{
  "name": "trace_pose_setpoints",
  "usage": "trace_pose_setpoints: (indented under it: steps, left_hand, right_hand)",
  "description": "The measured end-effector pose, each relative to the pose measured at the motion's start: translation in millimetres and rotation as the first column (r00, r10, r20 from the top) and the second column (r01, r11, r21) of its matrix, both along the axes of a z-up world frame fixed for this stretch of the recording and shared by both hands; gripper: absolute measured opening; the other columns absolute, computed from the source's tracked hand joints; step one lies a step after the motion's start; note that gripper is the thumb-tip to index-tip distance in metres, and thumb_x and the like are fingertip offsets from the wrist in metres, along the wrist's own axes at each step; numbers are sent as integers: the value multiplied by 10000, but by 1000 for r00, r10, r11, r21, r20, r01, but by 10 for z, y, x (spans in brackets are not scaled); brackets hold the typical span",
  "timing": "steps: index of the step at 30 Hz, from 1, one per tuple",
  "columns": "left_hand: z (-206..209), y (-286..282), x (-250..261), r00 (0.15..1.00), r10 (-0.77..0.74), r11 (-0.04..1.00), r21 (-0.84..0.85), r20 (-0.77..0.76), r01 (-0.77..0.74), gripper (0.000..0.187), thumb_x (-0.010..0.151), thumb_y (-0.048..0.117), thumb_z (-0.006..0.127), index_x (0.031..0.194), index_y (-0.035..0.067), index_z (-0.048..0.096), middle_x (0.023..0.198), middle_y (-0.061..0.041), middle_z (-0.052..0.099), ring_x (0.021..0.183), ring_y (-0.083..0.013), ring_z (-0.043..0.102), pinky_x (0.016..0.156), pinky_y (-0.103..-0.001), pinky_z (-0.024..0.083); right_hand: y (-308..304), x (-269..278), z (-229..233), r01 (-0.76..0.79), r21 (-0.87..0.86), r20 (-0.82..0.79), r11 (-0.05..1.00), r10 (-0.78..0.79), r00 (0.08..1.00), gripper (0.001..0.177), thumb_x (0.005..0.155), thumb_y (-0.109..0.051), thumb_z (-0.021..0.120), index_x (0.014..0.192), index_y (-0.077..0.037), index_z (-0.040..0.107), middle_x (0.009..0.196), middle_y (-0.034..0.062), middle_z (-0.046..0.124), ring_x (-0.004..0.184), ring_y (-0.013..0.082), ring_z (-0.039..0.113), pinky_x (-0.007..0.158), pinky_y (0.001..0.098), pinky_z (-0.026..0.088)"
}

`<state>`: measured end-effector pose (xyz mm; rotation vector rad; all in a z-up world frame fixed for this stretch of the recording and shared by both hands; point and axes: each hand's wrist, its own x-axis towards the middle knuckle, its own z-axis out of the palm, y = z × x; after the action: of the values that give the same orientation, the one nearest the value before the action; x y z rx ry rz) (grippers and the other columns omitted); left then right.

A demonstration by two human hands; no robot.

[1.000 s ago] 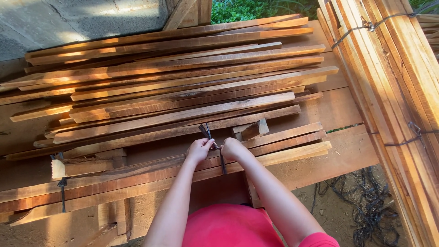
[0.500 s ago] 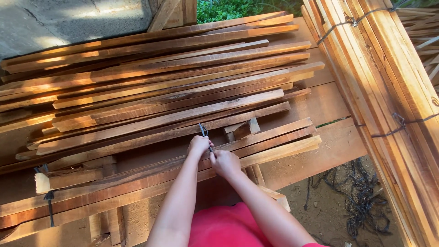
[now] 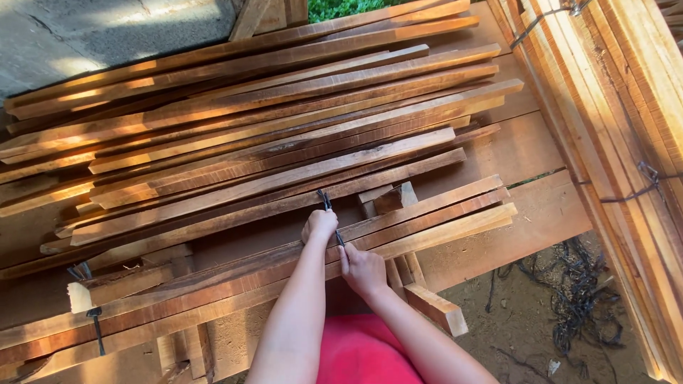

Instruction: The person aligns a stack of wooden planks on a workbench and secures them together using black plastic zip ties. The person wraps the ties around the wood and pulls them tight to fasten the bundle.

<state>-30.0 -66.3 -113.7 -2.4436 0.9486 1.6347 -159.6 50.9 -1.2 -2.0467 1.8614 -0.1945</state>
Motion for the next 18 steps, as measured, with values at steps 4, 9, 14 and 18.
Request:
trace_pose_setpoints:
  steps: [4, 9, 14, 18]
  left_hand:
    - [731, 77, -55, 998, -54, 998, -22, 35, 55, 544, 965, 502, 368, 1226, 223, 755, 1203, -66, 751, 1252, -306, 646, 1045, -474, 501]
    - [212, 63, 25, 994, 12, 996, -85, -104, -21, 399, 936, 409, 447, 905, 272, 820, 1023, 17, 787, 1174, -257, 681, 995, -406, 526]
    - [-1101, -52, -84, 884, 348, 918, -78, -311, -389, 298, 857, 119, 507, 923, -25, 760, 800, -86, 728, 728, -196, 739, 654, -332, 600]
    - [-301, 14, -81, 975, 203, 975, -70, -91, -210, 262, 718, 268, 597, 837, 197, 820, 693, 21, 748, 953, -250, 751, 884, -337, 534]
  right_hand:
    - [-71, 72, 163, 14, -79, 60, 997, -10, 998, 334, 1033, -340, 535, 744, -175, 556, 556, 154, 648, 588, 371, 724, 548, 520, 544]
    - [-306, 102, 32, 230, 45, 661, 972, -202, 723, 377, 1045, -140, 553, 696, -6, 600, 1095, 205, 729, 1060, 430, 681, 925, 483, 520]
    - [-409, 175, -280, 262, 240, 782, 935, -346, 518, 452, 1093, -193, 491, 668, -75, 586, 835, 95, 721, 879, 248, 668, 869, 404, 518]
    - [-242, 199, -253, 227, 270, 821, 936, -347, 453, 453, 1104, -167, 457, 677, -76, 577, 730, 75, 633, 816, 181, 579, 839, 372, 501]
